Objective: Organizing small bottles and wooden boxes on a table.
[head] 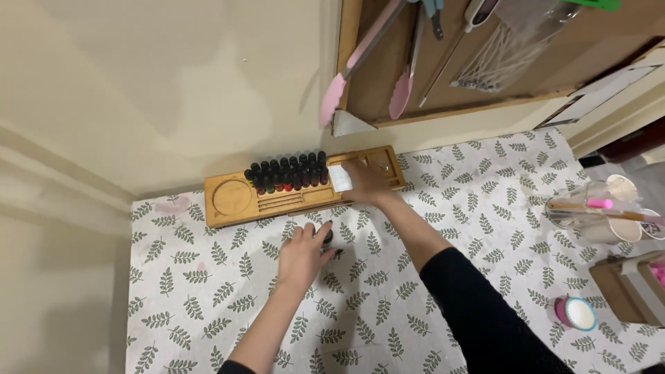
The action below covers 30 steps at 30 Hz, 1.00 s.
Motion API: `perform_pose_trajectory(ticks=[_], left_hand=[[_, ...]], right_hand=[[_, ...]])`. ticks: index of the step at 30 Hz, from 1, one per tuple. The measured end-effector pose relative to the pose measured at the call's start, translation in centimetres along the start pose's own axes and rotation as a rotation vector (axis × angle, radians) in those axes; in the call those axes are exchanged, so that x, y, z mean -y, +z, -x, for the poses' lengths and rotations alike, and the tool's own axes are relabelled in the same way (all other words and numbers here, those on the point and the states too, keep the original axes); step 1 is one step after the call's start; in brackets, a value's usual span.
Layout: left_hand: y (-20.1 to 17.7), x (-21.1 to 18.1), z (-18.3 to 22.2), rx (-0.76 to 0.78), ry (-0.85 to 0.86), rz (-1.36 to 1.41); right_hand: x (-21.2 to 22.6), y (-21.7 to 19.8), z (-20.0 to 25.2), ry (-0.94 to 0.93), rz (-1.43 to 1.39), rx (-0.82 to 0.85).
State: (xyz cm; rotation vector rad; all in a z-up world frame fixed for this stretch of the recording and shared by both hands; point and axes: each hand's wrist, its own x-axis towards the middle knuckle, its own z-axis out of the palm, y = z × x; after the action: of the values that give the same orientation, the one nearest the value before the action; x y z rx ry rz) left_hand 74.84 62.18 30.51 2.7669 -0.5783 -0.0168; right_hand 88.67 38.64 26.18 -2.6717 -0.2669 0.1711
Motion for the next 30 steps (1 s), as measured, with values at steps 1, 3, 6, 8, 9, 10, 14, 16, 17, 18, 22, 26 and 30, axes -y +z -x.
perform_pose_trajectory(ticks=[1, 3, 6, 8, 9, 10, 14, 16, 17, 18, 22, 26, 30], left_hand=[[0.7, 0.4, -0.2, 0.001, 0.0, -0.004], [2.1, 0.9, -0.5, -0.016, 0.042, -0.033], [2.5, 1.3, -0.8, 0.016, 0.051, -0.011], [2.7, 1.4, -1.0, 0.047, 0.037, 0.014], [2.7, 1.5, -1.2, 0.081, 0.032, 0.039], [2.8, 1.6, -1.2, 0.081, 0.022, 0.035], [3.2, 1.9, -0.9, 0.135, -0.026, 0.128], [3.3, 1.8, -1.0, 0.111, -0.016, 0.161], [3.3, 1.7, -1.0, 0.106, -0.02, 0.172], [3.2, 1.8, -0.9, 0.099, -0.025, 0.181], [2.1, 1.7, -1.0, 0.147, -0.078, 0.199], [-0.4, 0.3, -3.0, 0.233, -0.156, 0.261], [-4.1, -2.1, -8.5, 0.091, 0.086, 0.299]], right_hand=[[0.1, -0.2, -0.3, -0.001, -0.004, -0.002], [0.5, -0.6, -0.8, 0.012, 0.039, 0.032], [0.3, -1.2, -1.3, 0.092, 0.117, 0.129], [0.1, -1.8, -1.7, 0.107, 0.119, 0.158], [0.1, -2.1, -2.0, 0.131, 0.12, 0.183], [0.2, -2.2, -2.2, 0.121, 0.117, 0.188], [-1.9, -1.3, -3.1, 0.126, 0.102, 0.122], [-4.0, -1.2, -2.9, 0.158, 0.102, 0.105], [-4.8, -1.4, -2.2, 0.023, 0.017, -0.03], [-5.4, -1.5, -1.8, -0.115, -0.069, -0.167], [-2.3, -5.0, 6.7, 0.128, -0.466, -0.352], [-2.4, -2.1, 15.9, 0.596, -0.812, -0.353], [-2.4, 3.3, 23.7, 0.894, -0.988, -0.267]])
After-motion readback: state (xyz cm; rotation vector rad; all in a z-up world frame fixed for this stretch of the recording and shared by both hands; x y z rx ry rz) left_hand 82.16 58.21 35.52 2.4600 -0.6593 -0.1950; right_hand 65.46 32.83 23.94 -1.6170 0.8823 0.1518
